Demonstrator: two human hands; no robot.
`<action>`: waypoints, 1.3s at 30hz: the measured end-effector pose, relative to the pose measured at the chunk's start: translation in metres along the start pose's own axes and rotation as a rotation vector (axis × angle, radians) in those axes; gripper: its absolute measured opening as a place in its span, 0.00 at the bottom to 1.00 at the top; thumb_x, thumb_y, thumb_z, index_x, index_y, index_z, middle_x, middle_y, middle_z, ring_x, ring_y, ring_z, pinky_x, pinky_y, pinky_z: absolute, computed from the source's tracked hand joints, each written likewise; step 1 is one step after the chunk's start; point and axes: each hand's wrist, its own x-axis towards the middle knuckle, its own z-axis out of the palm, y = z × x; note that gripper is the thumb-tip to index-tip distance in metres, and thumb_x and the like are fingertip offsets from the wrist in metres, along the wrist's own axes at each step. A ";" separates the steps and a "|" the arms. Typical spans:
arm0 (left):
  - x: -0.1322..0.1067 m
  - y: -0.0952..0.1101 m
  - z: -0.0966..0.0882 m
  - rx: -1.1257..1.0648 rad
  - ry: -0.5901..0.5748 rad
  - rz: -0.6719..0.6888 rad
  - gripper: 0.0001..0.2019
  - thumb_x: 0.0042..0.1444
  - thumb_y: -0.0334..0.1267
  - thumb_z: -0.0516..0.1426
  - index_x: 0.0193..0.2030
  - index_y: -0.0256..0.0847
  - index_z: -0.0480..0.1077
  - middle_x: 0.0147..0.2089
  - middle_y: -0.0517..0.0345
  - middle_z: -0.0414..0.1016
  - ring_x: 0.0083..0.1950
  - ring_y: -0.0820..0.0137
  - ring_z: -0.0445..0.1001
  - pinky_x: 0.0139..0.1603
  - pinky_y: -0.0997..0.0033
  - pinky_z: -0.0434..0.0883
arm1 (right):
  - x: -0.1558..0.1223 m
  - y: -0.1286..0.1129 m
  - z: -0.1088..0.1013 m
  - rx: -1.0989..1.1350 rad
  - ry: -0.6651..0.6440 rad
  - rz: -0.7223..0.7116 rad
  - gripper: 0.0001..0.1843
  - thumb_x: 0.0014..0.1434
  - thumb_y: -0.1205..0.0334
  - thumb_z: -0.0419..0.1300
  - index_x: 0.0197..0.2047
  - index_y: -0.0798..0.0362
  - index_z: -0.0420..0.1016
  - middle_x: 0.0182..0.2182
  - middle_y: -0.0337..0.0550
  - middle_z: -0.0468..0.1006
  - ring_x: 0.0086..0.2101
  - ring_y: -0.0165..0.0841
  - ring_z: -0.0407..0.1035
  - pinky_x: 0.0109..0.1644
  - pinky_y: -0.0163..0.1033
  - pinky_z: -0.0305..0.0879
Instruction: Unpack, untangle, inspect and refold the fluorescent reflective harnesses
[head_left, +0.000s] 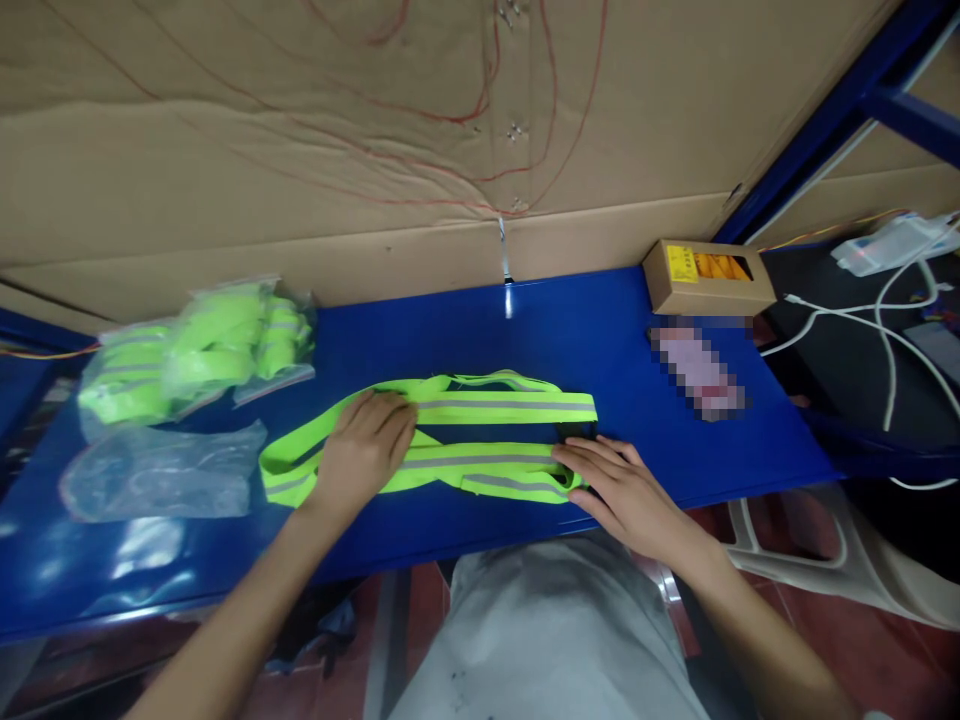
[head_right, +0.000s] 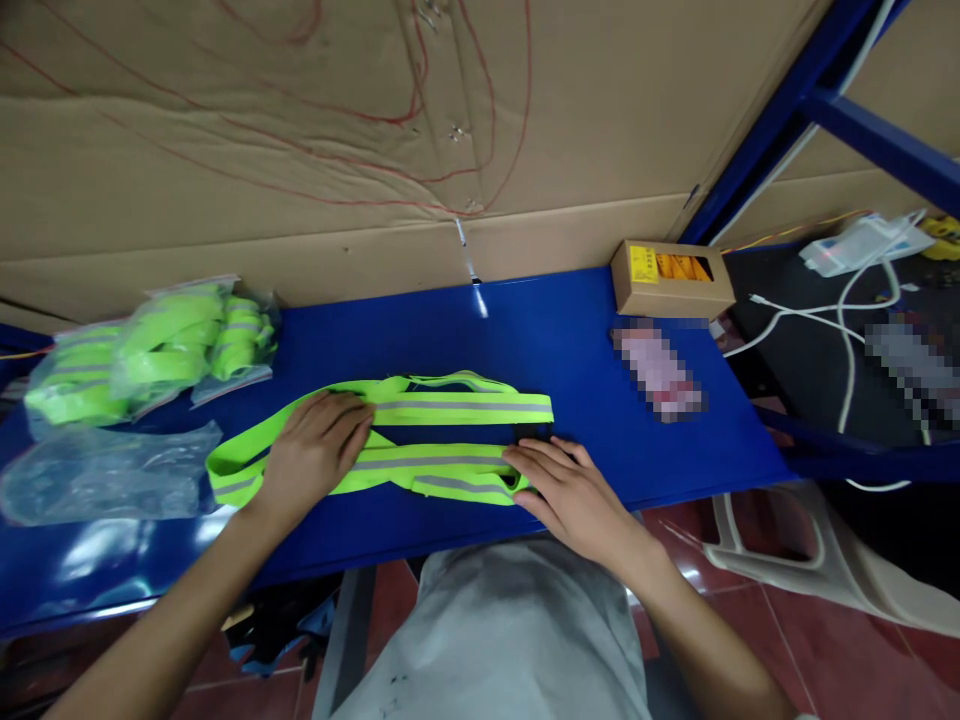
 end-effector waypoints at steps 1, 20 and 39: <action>-0.003 0.000 0.001 -0.002 0.026 -0.004 0.07 0.69 0.34 0.59 0.46 0.36 0.78 0.46 0.47 0.82 0.52 0.57 0.79 0.64 0.52 0.70 | 0.000 0.000 0.000 0.001 -0.001 -0.005 0.26 0.78 0.52 0.51 0.75 0.46 0.61 0.69 0.44 0.71 0.70 0.40 0.62 0.70 0.51 0.57; -0.012 -0.031 0.008 -0.210 -0.064 -0.132 0.15 0.72 0.40 0.52 0.53 0.36 0.76 0.51 0.43 0.79 0.51 0.53 0.76 0.50 0.54 0.68 | 0.004 -0.010 0.004 -0.038 0.063 -0.018 0.17 0.77 0.58 0.53 0.65 0.46 0.72 0.60 0.41 0.79 0.57 0.40 0.68 0.59 0.49 0.57; -0.058 -0.051 -0.008 -0.017 -0.069 0.188 0.12 0.72 0.44 0.56 0.49 0.46 0.80 0.36 0.52 0.77 0.35 0.63 0.73 0.39 0.63 0.66 | 0.017 -0.009 0.011 -0.306 0.062 -0.007 0.29 0.76 0.60 0.49 0.77 0.55 0.56 0.44 0.49 0.82 0.42 0.42 0.69 0.49 0.49 0.57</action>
